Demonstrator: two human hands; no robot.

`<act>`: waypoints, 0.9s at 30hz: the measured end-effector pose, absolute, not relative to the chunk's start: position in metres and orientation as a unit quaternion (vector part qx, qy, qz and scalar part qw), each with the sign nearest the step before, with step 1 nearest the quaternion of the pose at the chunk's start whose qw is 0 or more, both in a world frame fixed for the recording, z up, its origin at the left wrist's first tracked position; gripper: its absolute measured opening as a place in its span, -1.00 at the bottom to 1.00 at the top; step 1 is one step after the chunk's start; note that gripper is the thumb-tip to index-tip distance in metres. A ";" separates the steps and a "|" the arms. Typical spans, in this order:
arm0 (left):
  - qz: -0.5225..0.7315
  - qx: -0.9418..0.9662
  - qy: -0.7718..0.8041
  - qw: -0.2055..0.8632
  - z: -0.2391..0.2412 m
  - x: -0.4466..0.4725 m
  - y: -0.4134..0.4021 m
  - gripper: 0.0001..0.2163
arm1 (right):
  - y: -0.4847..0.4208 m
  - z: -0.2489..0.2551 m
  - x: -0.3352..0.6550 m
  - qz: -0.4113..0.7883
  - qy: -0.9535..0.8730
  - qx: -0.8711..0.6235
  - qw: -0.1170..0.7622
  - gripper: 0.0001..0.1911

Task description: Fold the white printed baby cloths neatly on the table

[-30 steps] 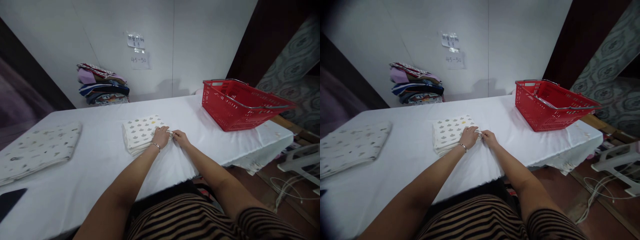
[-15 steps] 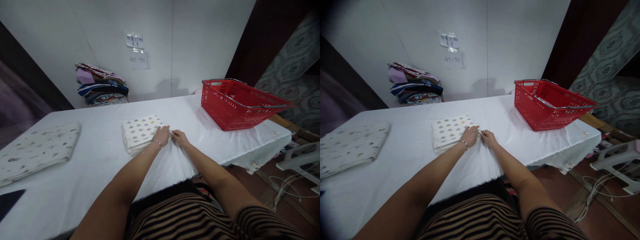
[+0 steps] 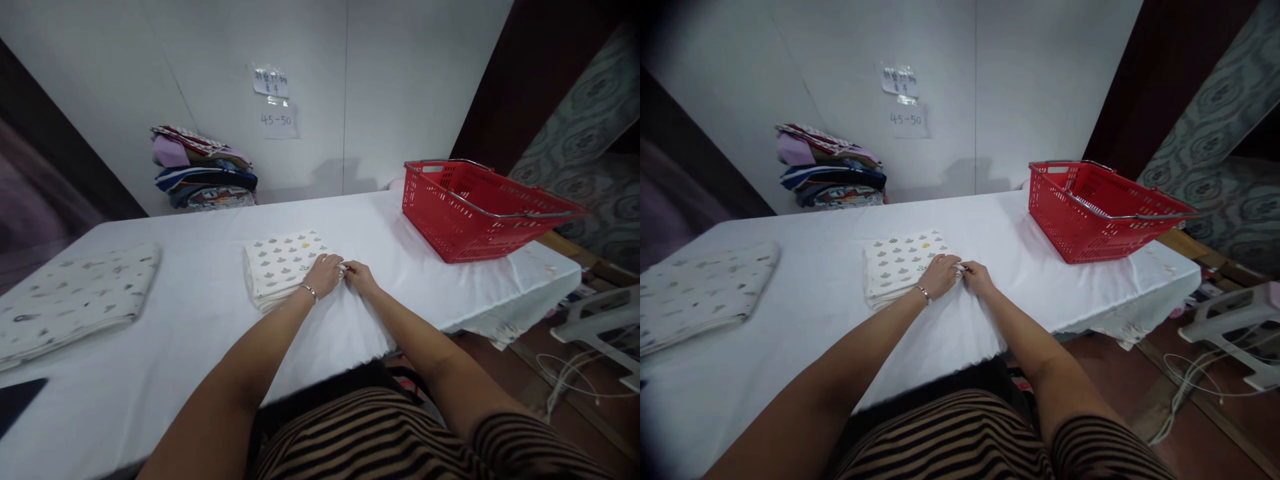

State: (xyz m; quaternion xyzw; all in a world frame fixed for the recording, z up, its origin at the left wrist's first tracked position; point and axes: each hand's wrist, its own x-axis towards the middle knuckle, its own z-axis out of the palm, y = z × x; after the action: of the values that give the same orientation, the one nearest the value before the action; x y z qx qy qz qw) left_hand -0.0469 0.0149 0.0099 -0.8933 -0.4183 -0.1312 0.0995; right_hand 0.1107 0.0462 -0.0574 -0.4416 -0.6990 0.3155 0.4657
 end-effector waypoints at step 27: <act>-0.170 -0.836 -0.519 0.050 0.017 -0.139 -0.035 -0.64 | 0.020 -0.031 0.111 0.145 -0.812 -0.451 0.340 -0.68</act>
State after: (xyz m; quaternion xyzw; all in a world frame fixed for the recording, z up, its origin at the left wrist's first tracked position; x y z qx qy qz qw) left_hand -0.1386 -0.0348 0.0167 -0.8360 -0.5195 -0.1698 0.0496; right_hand 0.1110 0.0203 -0.0314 -0.4513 -0.8120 0.1451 0.3403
